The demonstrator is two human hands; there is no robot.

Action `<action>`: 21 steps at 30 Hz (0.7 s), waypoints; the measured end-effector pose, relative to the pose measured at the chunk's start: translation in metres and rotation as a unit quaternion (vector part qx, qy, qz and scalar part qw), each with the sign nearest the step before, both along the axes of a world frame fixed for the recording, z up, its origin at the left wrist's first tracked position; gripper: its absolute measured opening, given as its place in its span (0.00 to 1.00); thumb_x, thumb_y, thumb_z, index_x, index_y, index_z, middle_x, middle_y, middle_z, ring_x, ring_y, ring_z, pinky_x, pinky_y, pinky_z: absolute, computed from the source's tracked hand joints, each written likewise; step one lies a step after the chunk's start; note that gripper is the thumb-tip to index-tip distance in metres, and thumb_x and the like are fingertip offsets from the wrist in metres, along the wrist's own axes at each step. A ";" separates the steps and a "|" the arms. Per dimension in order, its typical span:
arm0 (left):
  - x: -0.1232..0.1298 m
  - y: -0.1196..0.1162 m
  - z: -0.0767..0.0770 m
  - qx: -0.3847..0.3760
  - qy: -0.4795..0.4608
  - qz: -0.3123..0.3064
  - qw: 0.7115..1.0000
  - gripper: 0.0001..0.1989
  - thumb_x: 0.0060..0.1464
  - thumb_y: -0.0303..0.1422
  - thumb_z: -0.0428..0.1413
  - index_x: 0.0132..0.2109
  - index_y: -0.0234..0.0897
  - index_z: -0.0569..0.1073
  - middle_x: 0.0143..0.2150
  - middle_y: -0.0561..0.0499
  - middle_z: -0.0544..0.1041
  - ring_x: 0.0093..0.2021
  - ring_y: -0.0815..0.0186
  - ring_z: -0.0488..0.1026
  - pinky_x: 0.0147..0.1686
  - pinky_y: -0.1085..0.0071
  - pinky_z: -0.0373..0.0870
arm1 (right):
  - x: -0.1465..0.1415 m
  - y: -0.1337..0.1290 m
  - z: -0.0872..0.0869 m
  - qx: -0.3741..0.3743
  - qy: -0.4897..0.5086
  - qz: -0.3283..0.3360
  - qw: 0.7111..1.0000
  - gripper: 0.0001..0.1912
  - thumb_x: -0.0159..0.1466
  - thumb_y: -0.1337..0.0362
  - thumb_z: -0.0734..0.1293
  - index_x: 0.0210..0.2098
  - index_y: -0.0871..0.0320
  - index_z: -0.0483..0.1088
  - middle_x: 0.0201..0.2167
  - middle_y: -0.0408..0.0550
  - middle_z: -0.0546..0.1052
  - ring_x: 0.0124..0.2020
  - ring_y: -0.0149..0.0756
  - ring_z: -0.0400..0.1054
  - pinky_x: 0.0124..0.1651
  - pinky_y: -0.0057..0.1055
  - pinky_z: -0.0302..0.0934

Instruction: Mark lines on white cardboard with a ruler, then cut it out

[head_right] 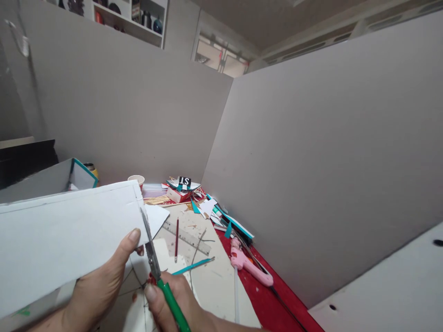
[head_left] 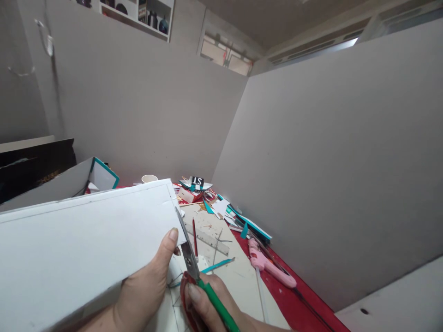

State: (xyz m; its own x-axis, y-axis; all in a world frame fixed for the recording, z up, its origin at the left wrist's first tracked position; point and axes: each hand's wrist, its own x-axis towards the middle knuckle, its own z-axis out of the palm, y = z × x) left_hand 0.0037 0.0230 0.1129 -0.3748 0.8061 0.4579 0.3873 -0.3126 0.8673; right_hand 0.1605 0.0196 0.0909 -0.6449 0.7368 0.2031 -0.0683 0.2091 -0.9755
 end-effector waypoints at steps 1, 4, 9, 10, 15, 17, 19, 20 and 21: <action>0.000 0.000 0.000 0.008 0.000 0.013 1.000 0.12 0.55 0.48 0.58 0.37 0.47 0.77 0.42 0.53 0.82 0.50 0.53 0.75 0.65 0.52 0.52 | 0.000 0.000 0.001 0.007 -0.004 -0.005 1.000 0.25 0.67 0.40 0.57 0.28 0.55 0.60 0.17 0.36 0.57 0.17 0.27 0.50 0.21 0.29 0.47; 0.000 -0.001 -0.001 0.023 -0.002 0.030 0.999 0.12 0.54 0.48 0.59 0.37 0.47 0.76 0.42 0.52 0.82 0.50 0.52 0.75 0.64 0.51 0.53 | 0.002 0.002 0.003 0.042 -0.019 -0.020 0.999 0.26 0.67 0.39 0.57 0.29 0.56 0.62 0.20 0.39 0.61 0.21 0.29 0.55 0.25 0.29 0.52; 0.001 0.001 -0.005 0.030 0.004 0.001 1.000 0.14 0.55 0.46 0.59 0.25 0.47 0.74 0.29 0.57 0.80 0.34 0.58 0.78 0.52 0.55 0.68 | 0.005 0.007 0.001 0.099 -0.019 -0.040 0.994 0.23 0.69 0.45 0.56 0.27 0.56 0.60 0.21 0.39 0.59 0.23 0.29 0.54 0.27 0.29 0.53; 0.002 0.001 -0.006 0.031 0.004 0.001 1.000 0.15 0.54 0.46 0.59 0.23 0.47 0.73 0.27 0.57 0.80 0.31 0.59 0.78 0.49 0.56 0.70 | 0.005 0.008 0.000 0.104 -0.023 -0.043 0.993 0.22 0.69 0.46 0.56 0.28 0.56 0.60 0.21 0.39 0.60 0.23 0.29 0.54 0.27 0.29 0.52; 0.005 0.001 -0.012 0.043 -0.012 0.042 0.998 0.13 0.50 0.49 0.60 0.29 0.46 0.75 0.31 0.54 0.81 0.40 0.53 0.78 0.58 0.50 0.64 | 0.008 0.008 0.001 0.119 -0.039 -0.043 0.991 0.21 0.70 0.48 0.55 0.29 0.56 0.60 0.21 0.39 0.61 0.22 0.29 0.54 0.25 0.27 0.51; 0.006 -0.001 -0.011 0.035 -0.006 0.050 0.998 0.15 0.50 0.49 0.61 0.38 0.45 0.76 0.39 0.50 0.82 0.50 0.49 0.75 0.64 0.48 0.56 | 0.008 0.008 0.001 0.120 -0.046 -0.051 0.990 0.21 0.70 0.47 0.56 0.29 0.56 0.60 0.21 0.39 0.62 0.23 0.29 0.55 0.25 0.27 0.51; 0.006 -0.003 -0.009 -0.001 0.010 0.021 1.000 0.17 0.53 0.48 0.59 0.46 0.45 0.76 0.45 0.48 0.81 0.57 0.48 0.71 0.67 0.47 0.50 | 0.007 0.007 0.000 0.112 -0.047 -0.055 0.991 0.22 0.70 0.46 0.55 0.29 0.56 0.60 0.20 0.39 0.61 0.23 0.30 0.55 0.25 0.27 0.53; 0.006 -0.005 -0.007 -0.020 0.015 0.008 1.000 0.18 0.54 0.48 0.58 0.48 0.45 0.75 0.47 0.48 0.80 0.59 0.49 0.69 0.67 0.47 0.48 | 0.007 0.006 -0.002 0.104 -0.047 -0.058 0.992 0.22 0.70 0.46 0.55 0.29 0.55 0.61 0.20 0.39 0.61 0.23 0.30 0.56 0.26 0.28 0.54; 0.005 -0.005 -0.005 -0.034 0.020 0.000 0.999 0.19 0.55 0.48 0.57 0.50 0.45 0.74 0.48 0.48 0.80 0.61 0.49 0.67 0.68 0.48 0.46 | 0.006 0.006 -0.004 0.095 -0.044 -0.064 0.992 0.23 0.70 0.45 0.55 0.29 0.55 0.61 0.19 0.39 0.60 0.23 0.31 0.57 0.27 0.28 0.55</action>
